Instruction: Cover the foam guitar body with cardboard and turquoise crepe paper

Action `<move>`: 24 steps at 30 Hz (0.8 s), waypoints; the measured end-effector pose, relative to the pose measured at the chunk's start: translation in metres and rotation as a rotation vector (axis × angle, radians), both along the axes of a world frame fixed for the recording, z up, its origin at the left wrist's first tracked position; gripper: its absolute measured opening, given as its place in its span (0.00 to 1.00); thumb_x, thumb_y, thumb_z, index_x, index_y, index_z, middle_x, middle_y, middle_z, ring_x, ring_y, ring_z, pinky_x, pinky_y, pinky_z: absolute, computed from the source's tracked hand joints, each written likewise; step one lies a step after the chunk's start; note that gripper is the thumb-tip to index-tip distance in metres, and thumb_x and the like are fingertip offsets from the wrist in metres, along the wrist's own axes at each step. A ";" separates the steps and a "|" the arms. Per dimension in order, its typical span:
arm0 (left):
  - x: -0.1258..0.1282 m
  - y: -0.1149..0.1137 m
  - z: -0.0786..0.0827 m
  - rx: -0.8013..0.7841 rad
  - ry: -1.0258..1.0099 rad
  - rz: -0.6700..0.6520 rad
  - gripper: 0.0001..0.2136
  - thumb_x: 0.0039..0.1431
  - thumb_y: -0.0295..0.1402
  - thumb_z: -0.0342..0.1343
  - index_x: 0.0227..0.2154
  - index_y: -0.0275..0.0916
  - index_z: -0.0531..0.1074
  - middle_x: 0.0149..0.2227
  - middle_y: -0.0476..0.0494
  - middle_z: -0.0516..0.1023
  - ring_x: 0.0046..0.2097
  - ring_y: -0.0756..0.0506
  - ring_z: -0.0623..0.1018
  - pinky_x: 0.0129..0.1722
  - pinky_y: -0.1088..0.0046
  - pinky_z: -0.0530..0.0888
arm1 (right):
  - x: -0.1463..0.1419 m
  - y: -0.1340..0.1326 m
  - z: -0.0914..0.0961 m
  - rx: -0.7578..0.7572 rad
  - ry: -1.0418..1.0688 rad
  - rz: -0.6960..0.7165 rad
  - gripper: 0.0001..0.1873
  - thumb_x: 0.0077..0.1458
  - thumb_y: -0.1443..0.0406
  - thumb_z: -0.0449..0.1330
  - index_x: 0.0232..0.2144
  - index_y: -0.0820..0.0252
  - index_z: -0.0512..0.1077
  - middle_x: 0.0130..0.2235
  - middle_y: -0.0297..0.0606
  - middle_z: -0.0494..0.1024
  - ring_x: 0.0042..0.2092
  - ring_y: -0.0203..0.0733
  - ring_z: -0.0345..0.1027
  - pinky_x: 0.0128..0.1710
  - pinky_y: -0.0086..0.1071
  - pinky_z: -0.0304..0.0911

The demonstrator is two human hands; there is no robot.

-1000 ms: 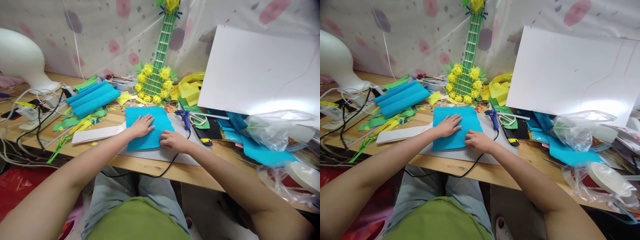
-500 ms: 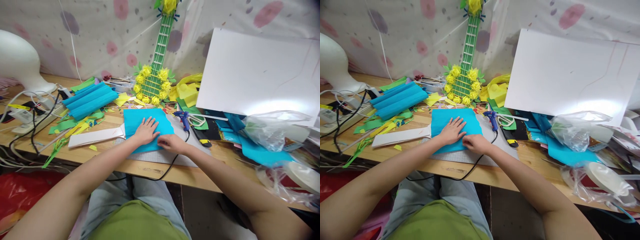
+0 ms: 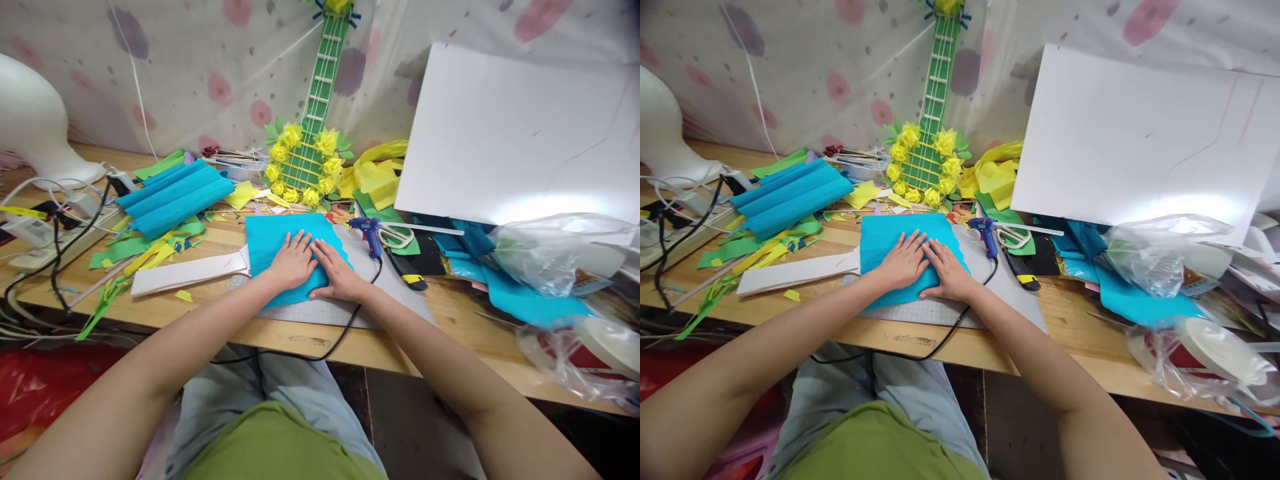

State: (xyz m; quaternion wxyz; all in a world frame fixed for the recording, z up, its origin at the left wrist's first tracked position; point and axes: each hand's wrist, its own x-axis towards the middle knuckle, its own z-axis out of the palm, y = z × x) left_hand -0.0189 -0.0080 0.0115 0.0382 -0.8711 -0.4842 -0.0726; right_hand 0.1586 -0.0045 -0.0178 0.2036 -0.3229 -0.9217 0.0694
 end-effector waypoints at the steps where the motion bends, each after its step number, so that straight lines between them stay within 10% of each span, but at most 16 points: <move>1: 0.001 0.000 0.000 -0.003 0.003 0.010 0.27 0.64 0.41 0.34 0.60 0.30 0.55 0.64 0.36 0.51 0.66 0.38 0.46 0.63 0.52 0.45 | 0.000 0.000 0.000 -0.004 -0.007 -0.004 0.62 0.39 0.37 0.56 0.65 0.64 0.37 0.65 0.56 0.42 0.66 0.58 0.32 0.61 0.56 0.39; 24: -0.016 -0.009 0.006 -0.117 0.044 -0.220 0.43 0.48 0.51 0.52 0.61 0.26 0.47 0.65 0.29 0.43 0.66 0.35 0.39 0.63 0.55 0.40 | 0.008 0.002 0.013 -0.237 0.028 0.001 0.59 0.40 0.39 0.58 0.65 0.60 0.40 0.67 0.47 0.38 0.67 0.52 0.26 0.64 0.50 0.32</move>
